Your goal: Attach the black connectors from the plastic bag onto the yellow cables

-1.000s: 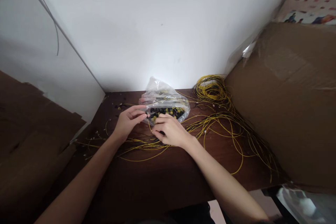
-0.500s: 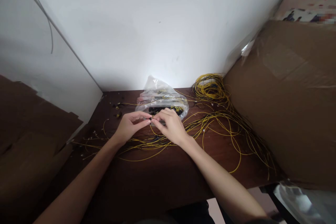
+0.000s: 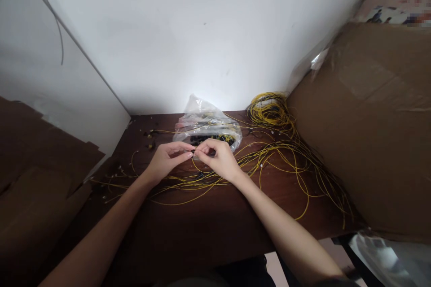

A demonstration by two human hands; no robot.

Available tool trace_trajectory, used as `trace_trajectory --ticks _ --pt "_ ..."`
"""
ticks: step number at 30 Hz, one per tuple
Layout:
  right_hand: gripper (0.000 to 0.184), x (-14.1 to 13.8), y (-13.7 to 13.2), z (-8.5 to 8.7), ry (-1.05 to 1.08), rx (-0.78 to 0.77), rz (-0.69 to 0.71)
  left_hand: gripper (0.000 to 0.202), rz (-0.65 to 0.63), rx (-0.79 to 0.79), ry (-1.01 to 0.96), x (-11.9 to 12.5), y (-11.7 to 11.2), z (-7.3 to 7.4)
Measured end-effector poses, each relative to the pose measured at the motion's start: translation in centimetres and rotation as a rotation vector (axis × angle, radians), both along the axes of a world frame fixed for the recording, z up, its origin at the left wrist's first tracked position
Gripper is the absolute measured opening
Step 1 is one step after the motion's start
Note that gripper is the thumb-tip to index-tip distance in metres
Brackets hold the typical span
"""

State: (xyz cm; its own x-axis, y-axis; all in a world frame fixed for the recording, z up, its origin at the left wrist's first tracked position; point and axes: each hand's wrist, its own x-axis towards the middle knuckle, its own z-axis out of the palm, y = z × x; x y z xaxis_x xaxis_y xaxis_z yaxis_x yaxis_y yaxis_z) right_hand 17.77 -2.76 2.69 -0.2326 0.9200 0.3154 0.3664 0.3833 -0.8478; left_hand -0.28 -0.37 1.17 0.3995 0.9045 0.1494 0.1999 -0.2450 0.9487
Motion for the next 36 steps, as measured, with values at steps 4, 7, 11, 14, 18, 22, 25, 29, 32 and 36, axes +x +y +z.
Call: trace_trajectory --ticks 4,7,11,14,18,22,25,29,32,36 --pt "0.008 0.04 -0.10 0.11 -0.013 0.015 -0.001 0.024 -0.005 -0.003 0.026 -0.01 0.00 0.06" --pt "0.007 0.06 -0.21 0.15 -0.052 0.075 -0.011 0.023 -0.005 0.008 0.035 0.00 0.03 0.05" --pt "0.007 0.10 -0.29 0.30 -0.094 0.135 0.007 0.023 0.000 0.022 0.068 0.03 -0.01 0.15" --pt "0.008 0.16 -0.28 0.42 -0.117 0.168 0.029 0.022 0.002 0.019 0.088 0.07 -0.07 0.25" --pt "0.008 0.31 -0.25 0.37 -0.150 0.208 0.043 0.023 0.004 0.015 0.086 0.12 -0.08 0.22" --pt "0.008 0.42 -0.20 0.09 -0.210 0.246 0.043 0.021 0.001 0.023 0.083 0.15 -0.03 0.18" --pt "0.009 0.34 -0.21 -0.13 -0.242 0.256 0.016 0.021 0.008 0.029 0.096 0.17 -0.05 0.26" --pt "0.012 0.08 -0.30 -0.32 -0.279 0.273 -0.021 0.021 0.002 0.030 0.073 0.13 -0.07 0.19" --pt "0.014 -0.02 -0.39 -0.36 -0.314 0.296 -0.022 0.021 0.001 0.030 0.047 0.05 0.00 -0.09" --pt "0.017 0.08 -0.40 -0.51 -0.365 0.330 0.003 0.021 -0.004 0.028 0.031 -0.03 0.12 -0.44"
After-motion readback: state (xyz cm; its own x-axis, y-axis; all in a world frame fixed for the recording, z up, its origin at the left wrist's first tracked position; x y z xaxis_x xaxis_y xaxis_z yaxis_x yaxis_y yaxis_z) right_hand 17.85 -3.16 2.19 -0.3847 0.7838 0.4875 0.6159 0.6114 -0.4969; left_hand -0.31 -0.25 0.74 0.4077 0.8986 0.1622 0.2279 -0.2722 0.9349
